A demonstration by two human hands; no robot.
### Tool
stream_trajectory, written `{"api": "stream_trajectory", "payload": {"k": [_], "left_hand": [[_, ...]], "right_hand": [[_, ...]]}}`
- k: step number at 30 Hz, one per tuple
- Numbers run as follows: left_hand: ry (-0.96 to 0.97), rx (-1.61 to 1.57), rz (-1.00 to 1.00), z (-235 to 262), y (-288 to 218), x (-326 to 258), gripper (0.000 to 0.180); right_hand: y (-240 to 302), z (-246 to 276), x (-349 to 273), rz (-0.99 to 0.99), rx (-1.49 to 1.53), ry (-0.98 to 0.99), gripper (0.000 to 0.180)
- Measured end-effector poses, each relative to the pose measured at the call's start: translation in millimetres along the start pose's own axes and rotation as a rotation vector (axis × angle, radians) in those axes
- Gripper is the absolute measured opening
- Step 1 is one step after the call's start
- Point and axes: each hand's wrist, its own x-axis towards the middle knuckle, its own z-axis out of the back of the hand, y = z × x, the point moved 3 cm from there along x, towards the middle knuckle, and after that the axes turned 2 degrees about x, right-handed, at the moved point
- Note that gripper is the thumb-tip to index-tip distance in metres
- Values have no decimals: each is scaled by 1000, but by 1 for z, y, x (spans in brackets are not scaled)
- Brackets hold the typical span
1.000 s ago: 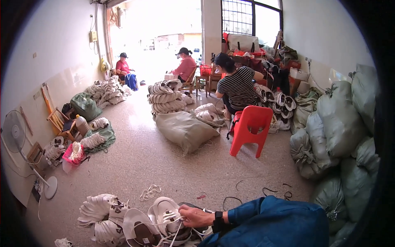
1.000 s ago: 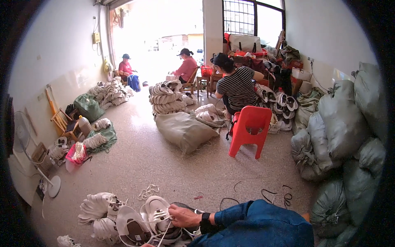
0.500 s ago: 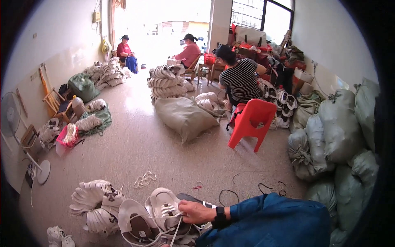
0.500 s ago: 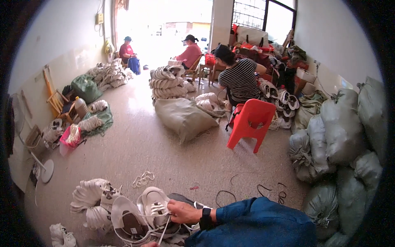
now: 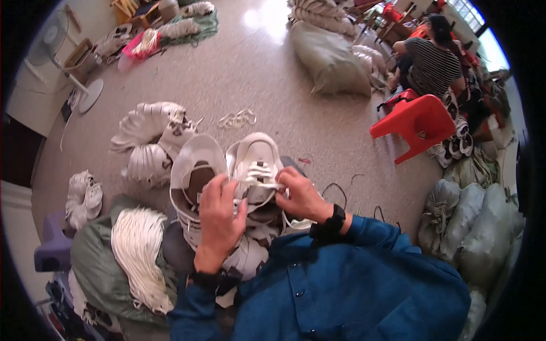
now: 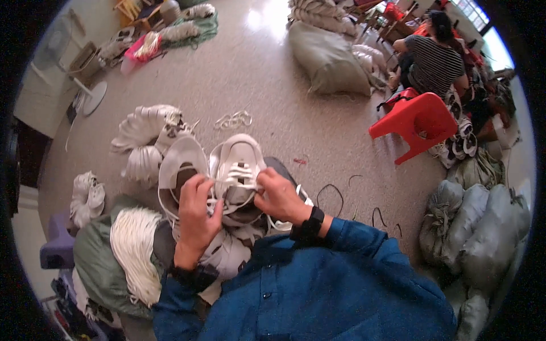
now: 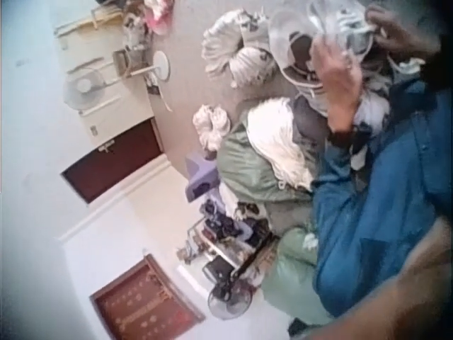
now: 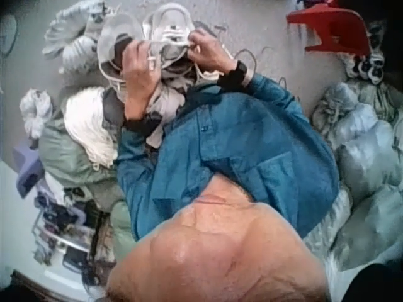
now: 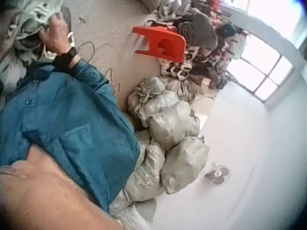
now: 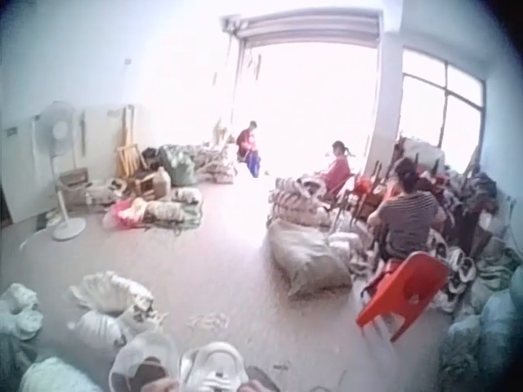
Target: Lacing and organizing multiple pairs of white athletic shoes in a shoe manufacturing workshop.
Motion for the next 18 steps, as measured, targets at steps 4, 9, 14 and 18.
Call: {"api": "stream_trajectory", "payload": {"k": [4,9,14,18], "left_hand": [[67,166,2,-20,-4,8,49],[124,282,-57,-46,1,11,34],[77,249,-124,-45,9,12,22],[149,274,-85,-21,21,8,22]], "right_hand": [[3,-1,2,-15,4,46,23],[3,0,-1,23,11,37,22],[-4,-3,-4,84,13,4,23],[-2,0,-3,105,-9,7,26]]}}
